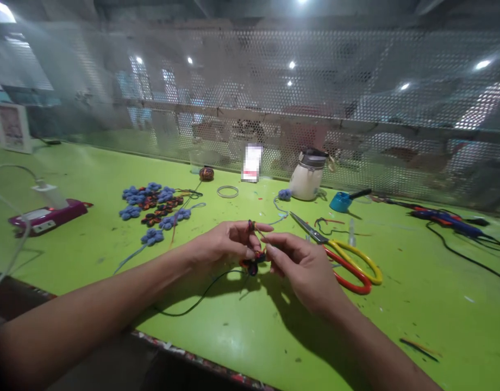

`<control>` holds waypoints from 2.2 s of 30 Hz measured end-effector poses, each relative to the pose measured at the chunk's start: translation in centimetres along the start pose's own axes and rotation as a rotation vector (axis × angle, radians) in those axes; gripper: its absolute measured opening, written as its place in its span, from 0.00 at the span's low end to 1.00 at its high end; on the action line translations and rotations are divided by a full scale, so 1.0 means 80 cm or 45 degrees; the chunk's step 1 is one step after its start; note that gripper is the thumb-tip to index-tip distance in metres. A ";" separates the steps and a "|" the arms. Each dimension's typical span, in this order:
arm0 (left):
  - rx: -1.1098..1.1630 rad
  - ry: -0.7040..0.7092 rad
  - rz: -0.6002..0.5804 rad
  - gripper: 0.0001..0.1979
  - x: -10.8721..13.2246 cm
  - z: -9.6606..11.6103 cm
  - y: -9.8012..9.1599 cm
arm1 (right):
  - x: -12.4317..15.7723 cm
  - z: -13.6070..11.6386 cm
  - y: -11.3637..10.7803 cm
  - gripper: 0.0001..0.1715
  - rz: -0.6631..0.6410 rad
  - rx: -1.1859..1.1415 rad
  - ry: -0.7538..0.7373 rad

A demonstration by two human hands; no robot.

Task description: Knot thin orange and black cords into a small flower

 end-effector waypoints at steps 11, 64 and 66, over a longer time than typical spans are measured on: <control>0.040 -0.014 -0.001 0.30 0.007 0.006 0.008 | -0.001 -0.003 -0.001 0.10 0.055 -0.155 0.055; -0.092 -0.040 -0.140 0.29 0.006 -0.003 0.012 | 0.012 0.011 0.000 0.12 -0.078 -0.075 0.154; -0.082 -0.046 -0.153 0.29 0.007 0.000 0.016 | 0.013 0.010 0.000 0.12 -0.081 -0.064 0.142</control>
Point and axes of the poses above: each hand's wrist, its own x-axis away from the middle knuckle, its own y-axis out of the palm, z = x × y, the point moved 6 cm from there along -x, towards the middle knuckle, and after that the axes turned 4 degrees about y, right-handed, at the moved point
